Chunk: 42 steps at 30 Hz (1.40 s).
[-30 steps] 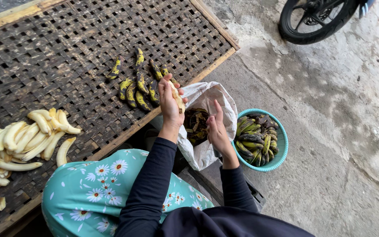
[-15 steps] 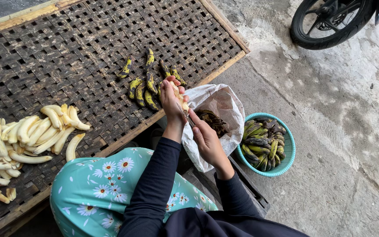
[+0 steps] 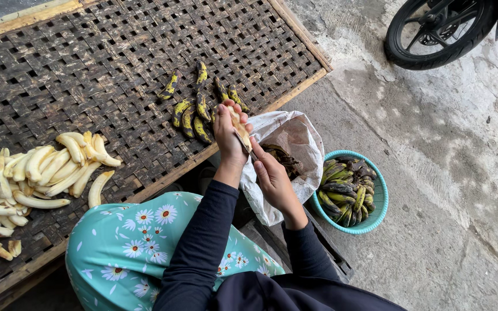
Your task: The person sits on the ground and peels bananas one at a time with a knife, cutting the peel and pulling it off by hand. Peeled bananas are placed on a woven bamboo mat, and peels are dropped into a white sack beside them.
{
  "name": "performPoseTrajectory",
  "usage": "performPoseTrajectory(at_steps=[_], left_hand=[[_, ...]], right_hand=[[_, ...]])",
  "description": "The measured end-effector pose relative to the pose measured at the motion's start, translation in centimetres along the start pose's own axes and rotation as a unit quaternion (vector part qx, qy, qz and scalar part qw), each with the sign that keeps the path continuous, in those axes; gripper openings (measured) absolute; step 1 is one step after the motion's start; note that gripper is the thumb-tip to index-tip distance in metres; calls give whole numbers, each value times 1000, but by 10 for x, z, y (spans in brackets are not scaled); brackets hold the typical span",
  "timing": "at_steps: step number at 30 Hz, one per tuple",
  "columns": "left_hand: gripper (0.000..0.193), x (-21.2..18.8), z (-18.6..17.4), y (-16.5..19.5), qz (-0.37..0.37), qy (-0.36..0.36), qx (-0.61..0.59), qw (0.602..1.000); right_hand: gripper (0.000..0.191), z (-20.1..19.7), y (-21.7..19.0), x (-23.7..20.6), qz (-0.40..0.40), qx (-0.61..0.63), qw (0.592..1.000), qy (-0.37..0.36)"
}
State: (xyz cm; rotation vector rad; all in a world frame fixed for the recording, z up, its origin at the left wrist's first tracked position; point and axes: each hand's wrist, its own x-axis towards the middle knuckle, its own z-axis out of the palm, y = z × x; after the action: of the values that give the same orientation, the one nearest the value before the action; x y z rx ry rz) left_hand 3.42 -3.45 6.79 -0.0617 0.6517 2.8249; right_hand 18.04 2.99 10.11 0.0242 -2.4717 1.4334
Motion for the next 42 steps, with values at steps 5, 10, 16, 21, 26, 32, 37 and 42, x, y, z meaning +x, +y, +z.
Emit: performPoseTrajectory(at_steps=[5, 10, 16, 21, 26, 32, 37, 42], left_hand=[[25, -1, -2, -8, -41, -3, -61, 997], [28, 3, -9, -15, -57, -24, -55, 997], [30, -1, -7, -16, -67, -38, -49, 996], [30, -3, -8, -20, -71, -23, -43, 996], [29, 0, -13, -27, -52, -19, -54, 997], [46, 6, -22, -22, -83, -25, 20, 996], [16, 35, -35, -22, -205, -38, 6, 978], [9, 76, -49, 58, -171, 42, 19, 984]], right_hand=[[49, 3, 12, 5, 15, -19, 1000, 12], [48, 3, 22, 13, -46, -4, 999, 10], [51, 4, 20, 18, 41, -19, 999, 21], [53, 10, 21, 23, 57, -16, 997, 43], [56, 14, 26, 29, 44, -47, 996, 54], [55, 11, 9, 43, 94, -227, 968, 48], [69, -6, -20, 61, 15, -471, 881, 37], [73, -37, -19, 61, 57, -408, 904, 113]])
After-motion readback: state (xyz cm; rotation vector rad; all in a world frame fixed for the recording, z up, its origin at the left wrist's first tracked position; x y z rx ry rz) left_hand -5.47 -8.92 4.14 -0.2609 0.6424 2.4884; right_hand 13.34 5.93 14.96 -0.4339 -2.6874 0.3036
